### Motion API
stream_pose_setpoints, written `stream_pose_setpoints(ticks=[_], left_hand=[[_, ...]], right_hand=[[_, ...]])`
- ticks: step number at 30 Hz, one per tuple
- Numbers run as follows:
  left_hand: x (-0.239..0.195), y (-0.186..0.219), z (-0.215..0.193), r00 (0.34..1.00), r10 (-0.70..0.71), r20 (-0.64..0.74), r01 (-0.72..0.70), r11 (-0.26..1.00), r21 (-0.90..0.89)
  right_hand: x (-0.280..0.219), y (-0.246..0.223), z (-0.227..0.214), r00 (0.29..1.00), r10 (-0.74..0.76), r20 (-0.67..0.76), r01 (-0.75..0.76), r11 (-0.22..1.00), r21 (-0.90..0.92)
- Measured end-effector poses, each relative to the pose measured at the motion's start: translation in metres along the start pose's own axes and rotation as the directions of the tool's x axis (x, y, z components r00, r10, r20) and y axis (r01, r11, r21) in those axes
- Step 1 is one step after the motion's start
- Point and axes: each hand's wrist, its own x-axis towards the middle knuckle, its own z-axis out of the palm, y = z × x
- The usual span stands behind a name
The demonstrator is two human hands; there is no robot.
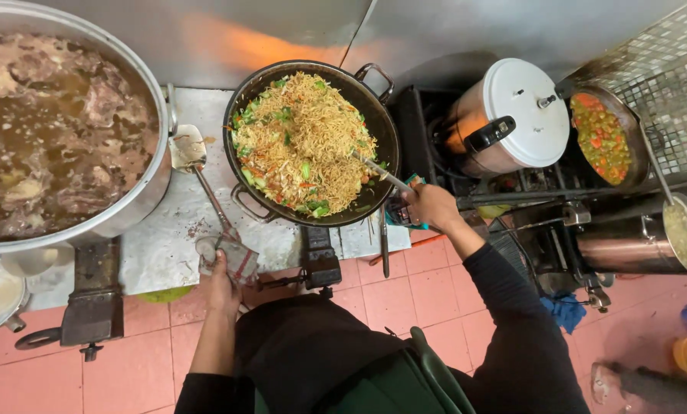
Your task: Stir-frying noodles with vegetables in a large wok on a gas stove.
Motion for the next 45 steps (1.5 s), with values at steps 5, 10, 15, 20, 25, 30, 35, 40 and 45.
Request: stream_pose_setpoints(ticks=[5, 10, 15, 20, 25, 30, 35, 40, 45], left_hand=[[-0.003, 0.017, -0.004, 0.999, -0.005, -0.048, 0.009, 0.998, 0.066], [-0.021, 0.042, 0.008, 0.998, 0.025, -0.052, -0.002, 0.92, 0.393], [-0.013, 0.041, 0.013, 0.993, 0.052, -0.104, -0.011, 0.933, 0.361], [-0.002, 0.011, 0.013, 0.995, 0.103, 0.01, -0.103, 0.994, -0.024], [0.026, -0.016, 0.054, 0.986, 0.149, 0.077, -0.135, 0.977, -0.166], [0.05, -0.037, 0.074, 0.988, 0.123, 0.091, -0.106, 0.979, -0.177], [0.096, -0.076, 0.072, 0.99, 0.136, 0.033, -0.125, 0.965, -0.231], [0.103, -0.042, 0.075, 0.988, 0.147, 0.042, -0.143, 0.987, -0.078], [0.151, -0.041, 0.057, 0.979, 0.181, 0.095, -0.18, 0.983, -0.02]], right_hand=[[0.002, -0.003, 0.002, 0.994, -0.044, -0.101, 0.011, 0.952, -0.307], [-0.003, 0.003, 0.015, 0.775, -0.508, -0.376, 0.133, 0.713, -0.689], [-0.066, -0.038, -0.053, 0.456, -0.711, -0.535, 0.042, 0.618, -0.785], [-0.045, -0.035, -0.076, 0.389, -0.752, -0.532, -0.067, 0.553, -0.831], [0.025, -0.01, -0.085, 0.666, -0.625, -0.408, -0.113, 0.455, -0.883], [0.081, 0.009, -0.084, 0.912, -0.365, -0.188, 0.026, 0.507, -0.861], [0.111, 0.041, -0.039, 0.858, -0.057, 0.51, 0.125, 0.987, -0.099], [0.152, 0.016, 0.11, 0.937, -0.067, 0.344, 0.039, 0.996, 0.086], [0.168, -0.036, 0.138, 0.968, -0.15, 0.202, 0.079, 0.944, 0.321]])
